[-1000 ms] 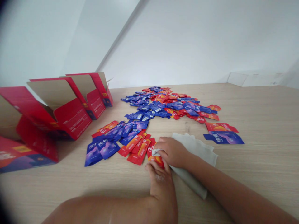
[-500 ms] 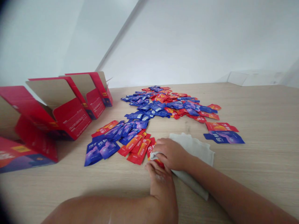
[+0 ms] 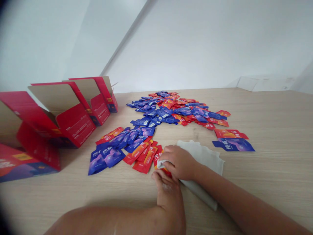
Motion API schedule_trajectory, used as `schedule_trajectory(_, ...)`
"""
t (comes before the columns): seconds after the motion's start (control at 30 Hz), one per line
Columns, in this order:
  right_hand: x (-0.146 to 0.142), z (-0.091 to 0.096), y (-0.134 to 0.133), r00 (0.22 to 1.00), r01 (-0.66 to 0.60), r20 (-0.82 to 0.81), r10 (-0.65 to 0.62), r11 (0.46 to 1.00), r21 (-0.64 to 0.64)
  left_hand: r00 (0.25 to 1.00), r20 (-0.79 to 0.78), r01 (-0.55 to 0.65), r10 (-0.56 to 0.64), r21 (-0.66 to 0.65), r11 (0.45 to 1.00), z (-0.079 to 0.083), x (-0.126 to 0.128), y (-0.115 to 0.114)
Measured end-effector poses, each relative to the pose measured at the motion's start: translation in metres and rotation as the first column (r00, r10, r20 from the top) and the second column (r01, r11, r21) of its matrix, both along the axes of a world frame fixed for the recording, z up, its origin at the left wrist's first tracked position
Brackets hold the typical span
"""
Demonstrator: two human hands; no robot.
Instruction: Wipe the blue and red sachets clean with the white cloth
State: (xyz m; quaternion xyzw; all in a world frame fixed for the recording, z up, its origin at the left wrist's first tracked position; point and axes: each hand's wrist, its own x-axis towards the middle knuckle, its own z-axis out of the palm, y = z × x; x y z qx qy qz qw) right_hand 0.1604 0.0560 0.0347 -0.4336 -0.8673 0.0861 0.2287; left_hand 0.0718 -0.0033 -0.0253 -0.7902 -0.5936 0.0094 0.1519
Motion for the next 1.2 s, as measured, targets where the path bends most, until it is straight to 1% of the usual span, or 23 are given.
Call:
schedule_trajectory(0.07,-0.002,-0.001,0.002,0.999,-0.002,0.041,0.004,1.000,-0.030,1.000,-0.014,-0.003,0.004,0.003,1.000,0.001,0.000,-0.001)
schedule_trajectory(0.27,0.009,-0.009,0.016,0.981,0.180,0.076,-0.177,0.983,-0.034,0.998,0.060,-0.001,0.002,-0.016,1.000,-0.006,0.000,0.002)
schedule_trajectory(0.33,0.011,-0.009,0.016,0.976,0.209,0.071,-0.208,0.978,-0.016,0.996,0.088,-0.006,0.008,-0.023,1.000,-0.008,0.001,0.004)
schedule_trajectory(0.4,0.010,-0.007,0.011,0.979,0.199,0.041,-0.199,0.980,0.011,0.998,0.066,-0.009,0.010,-0.022,1.000,-0.008,0.001,0.004)
schedule_trajectory(0.47,0.006,-0.004,0.006,0.988,0.151,0.013,-0.152,0.988,0.033,1.000,-0.005,-0.006,0.006,-0.009,1.000,-0.006,0.001,0.003)
schedule_trajectory(0.53,0.002,-0.001,0.003,0.996,0.075,0.036,-0.076,0.997,0.031,0.997,-0.081,-0.012,0.013,0.014,1.000,-0.003,0.001,0.001)
schedule_trajectory(0.6,-0.001,-0.002,0.003,0.996,0.025,0.089,-0.026,1.000,0.005,0.993,-0.113,-0.017,0.020,0.029,0.999,-0.001,0.001,0.000)
schedule_trajectory(0.67,0.000,-0.004,0.006,0.992,0.047,0.118,-0.045,0.999,-0.014,0.994,-0.110,-0.007,0.009,0.022,1.000,0.000,0.001,0.000)
schedule_trajectory(0.8,0.009,-0.009,0.015,0.983,0.157,0.101,-0.154,0.987,-0.021,0.988,-0.155,-0.004,0.002,-0.010,1.000,-0.005,0.001,0.003)
schedule_trajectory(0.9,0.014,-0.009,0.016,0.979,0.189,0.079,-0.189,0.982,0.006,0.985,-0.173,-0.007,0.004,-0.021,1.000,-0.006,0.000,0.005)
schedule_trajectory(0.97,0.012,-0.006,0.012,0.978,0.199,0.052,-0.200,0.979,0.033,0.985,-0.174,-0.005,0.002,-0.016,1.000,-0.005,0.000,0.004)
schedule_trajectory(1.07,0.006,-0.003,0.005,0.985,0.170,0.017,-0.171,0.984,0.056,0.982,-0.189,0.002,-0.005,-0.011,1.000,0.001,0.000,0.001)
schedule_trajectory(1.2,0.003,-0.006,0.006,0.995,0.061,0.073,-0.062,0.998,0.011,0.981,-0.192,-0.005,0.005,-0.004,1.000,0.003,0.000,0.001)
